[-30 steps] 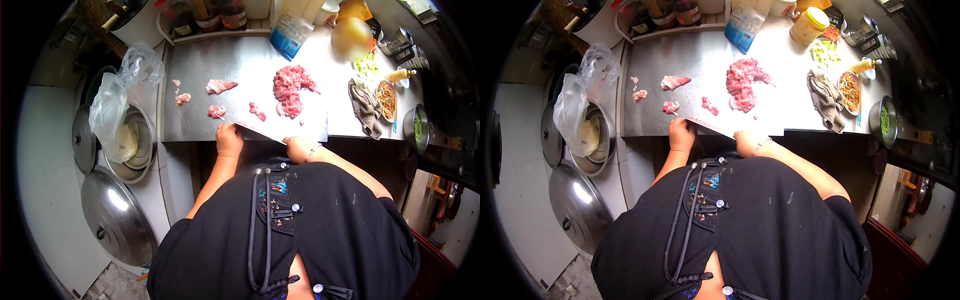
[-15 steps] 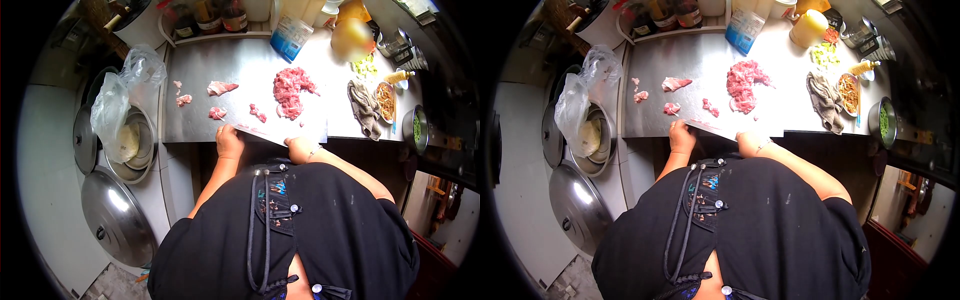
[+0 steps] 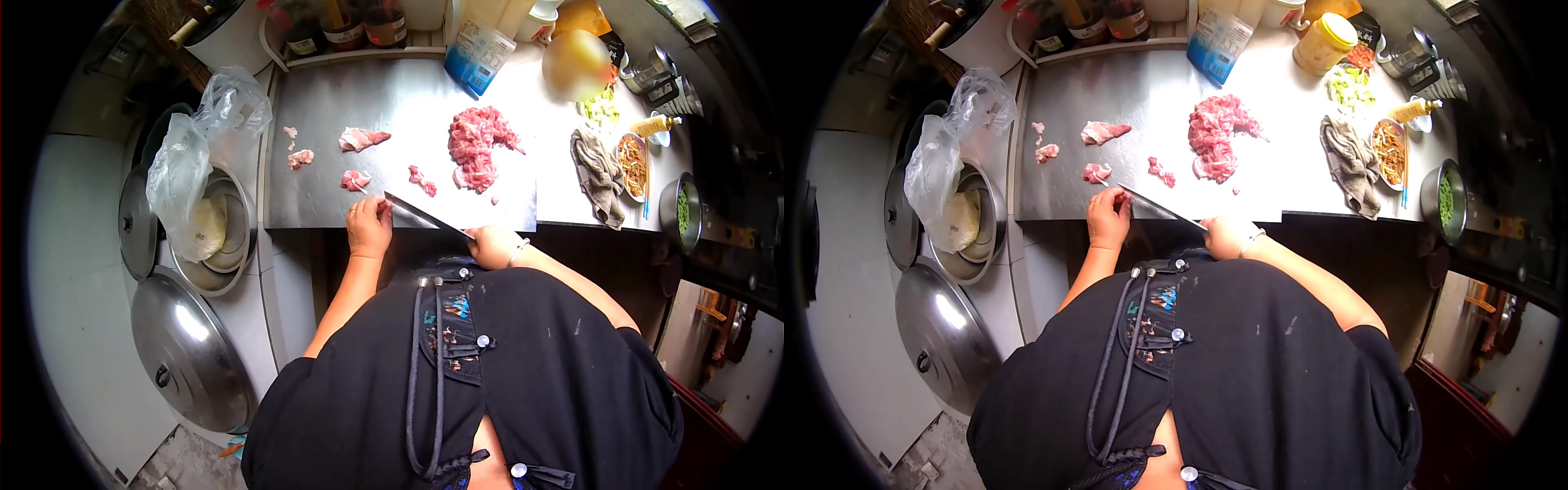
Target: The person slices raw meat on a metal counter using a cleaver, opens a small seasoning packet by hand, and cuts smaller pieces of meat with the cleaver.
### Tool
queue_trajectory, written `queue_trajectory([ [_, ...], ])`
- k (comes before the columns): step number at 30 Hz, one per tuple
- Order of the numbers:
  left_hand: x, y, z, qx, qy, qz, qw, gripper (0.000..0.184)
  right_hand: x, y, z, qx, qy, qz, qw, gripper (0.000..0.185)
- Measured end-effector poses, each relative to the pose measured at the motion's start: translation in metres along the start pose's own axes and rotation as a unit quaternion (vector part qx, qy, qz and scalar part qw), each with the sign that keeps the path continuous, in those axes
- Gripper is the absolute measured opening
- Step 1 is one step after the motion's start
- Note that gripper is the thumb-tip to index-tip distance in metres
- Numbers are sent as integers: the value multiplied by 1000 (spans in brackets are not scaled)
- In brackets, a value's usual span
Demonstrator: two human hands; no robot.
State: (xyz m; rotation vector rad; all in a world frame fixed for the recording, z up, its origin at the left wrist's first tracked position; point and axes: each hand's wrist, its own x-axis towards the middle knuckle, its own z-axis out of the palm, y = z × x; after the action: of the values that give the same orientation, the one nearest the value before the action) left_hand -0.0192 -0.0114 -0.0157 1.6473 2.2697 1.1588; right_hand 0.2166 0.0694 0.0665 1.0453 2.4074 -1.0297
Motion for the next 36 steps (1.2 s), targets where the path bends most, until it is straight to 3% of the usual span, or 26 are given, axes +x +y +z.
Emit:
queue_trajectory([
  [1, 1, 0, -1, 0, 0, 0, 1000, 12, 2, 1, 3, -4, 37, -20, 999, 24],
  [8, 1, -1, 1, 17, 32, 2, 999, 12, 8, -2, -1, -7, 30, -29, 999, 26],
  [10, 1, -1, 0, 44, 47, 6, 998, 11, 10, -9, -8, -14, -29, -4, 999, 29],
  [25, 4, -13, 7, 75, -11, 7, 997, 11, 47, -46, -33, -99, -106, 22, 989, 30],
  [28, 3, -12, 4, 74, -19, 20, 997, 11, 36, -41, -30, -104, -88, 26, 990, 29],
  [31, 4, -8, 1, 54, -2, -63, 996, 11, 23, -21, -22, -97, -76, 31, 992, 27],
  [36, 8, -15, -13, 51, -17, 0, 999, 10, 12, 6, -16, -49, -30, 5, 998, 29],
])
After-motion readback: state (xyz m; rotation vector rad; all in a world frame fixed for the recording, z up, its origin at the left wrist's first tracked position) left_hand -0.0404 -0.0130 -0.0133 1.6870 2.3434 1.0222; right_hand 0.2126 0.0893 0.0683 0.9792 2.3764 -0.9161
